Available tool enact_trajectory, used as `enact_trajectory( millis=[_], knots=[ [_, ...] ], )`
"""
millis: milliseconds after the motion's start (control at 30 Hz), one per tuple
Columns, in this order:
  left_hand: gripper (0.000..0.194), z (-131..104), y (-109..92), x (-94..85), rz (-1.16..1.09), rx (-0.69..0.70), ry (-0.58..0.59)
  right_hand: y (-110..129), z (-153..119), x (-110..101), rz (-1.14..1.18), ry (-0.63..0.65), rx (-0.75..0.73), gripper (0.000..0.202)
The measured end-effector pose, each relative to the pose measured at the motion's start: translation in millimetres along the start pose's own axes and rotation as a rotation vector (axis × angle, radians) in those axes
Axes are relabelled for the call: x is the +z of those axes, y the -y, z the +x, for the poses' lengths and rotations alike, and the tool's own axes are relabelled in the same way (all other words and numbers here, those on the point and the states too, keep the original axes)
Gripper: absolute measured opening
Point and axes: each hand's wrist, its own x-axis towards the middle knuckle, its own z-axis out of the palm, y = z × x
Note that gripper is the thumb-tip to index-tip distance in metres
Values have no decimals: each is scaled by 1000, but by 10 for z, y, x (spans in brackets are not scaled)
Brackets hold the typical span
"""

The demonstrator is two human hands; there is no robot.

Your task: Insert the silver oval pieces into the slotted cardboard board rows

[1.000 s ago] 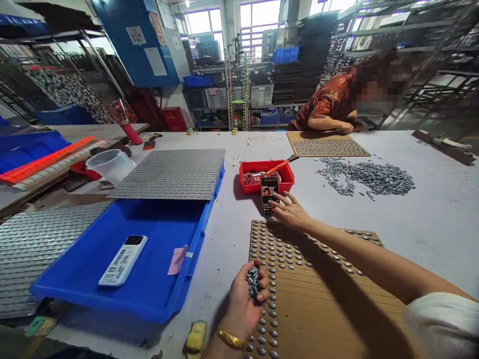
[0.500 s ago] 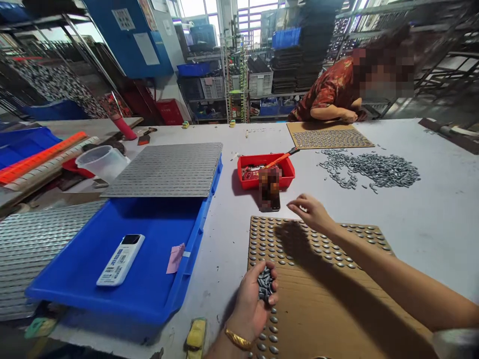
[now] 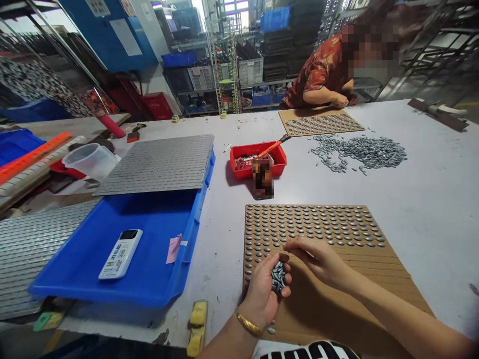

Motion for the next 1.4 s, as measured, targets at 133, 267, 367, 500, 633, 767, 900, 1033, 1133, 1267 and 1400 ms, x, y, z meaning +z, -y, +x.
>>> enact_trajectory(
  millis=[133, 267, 367, 500, 633, 767, 900, 1033, 1133, 1267, 1400],
  knots=[
    [29, -24, 30, 13, 23, 22, 8, 48, 7, 99, -82, -58, -30, 16],
    [26, -30, 7, 42, 16, 51, 45, 137, 38, 158, 1, -30, -128, 13],
    [27, -27, -53, 34, 4, 73, 62, 146, 82, 138, 43, 8, -148, 13],
    [27, -19, -162, -14, -7, 69, 15, -93, 324, 26, -82, 30, -250, 17],
    [27, -29, -232, -57, -21, 79, -17, -544, 829, -95, -586, -16, -318, 29],
    [25, -53, -222, -109, -34, 85, -25, -903, 1295, -134, -809, 87, -408, 36],
    [26, -56, -207, -177, -36, 85, -51, -1088, 1604, -226, -901, 145, -447, 39],
    [27, -44, -230, -186, -20, 99, -59, -1173, 1841, -480, -938, 60, -378, 40],
    [28, -33, -238, -157, -7, 107, -46, -1120, 1831, -617, -913, -104, -267, 40],
    [29, -13, -216, -111, 28, 95, -38, -758, 1326, -498, -596, -87, -228, 33],
    [31, 8, -167, -66, 80, 97, -30, -226, 550, -214, -123, 193, -200, 25]
  ],
)
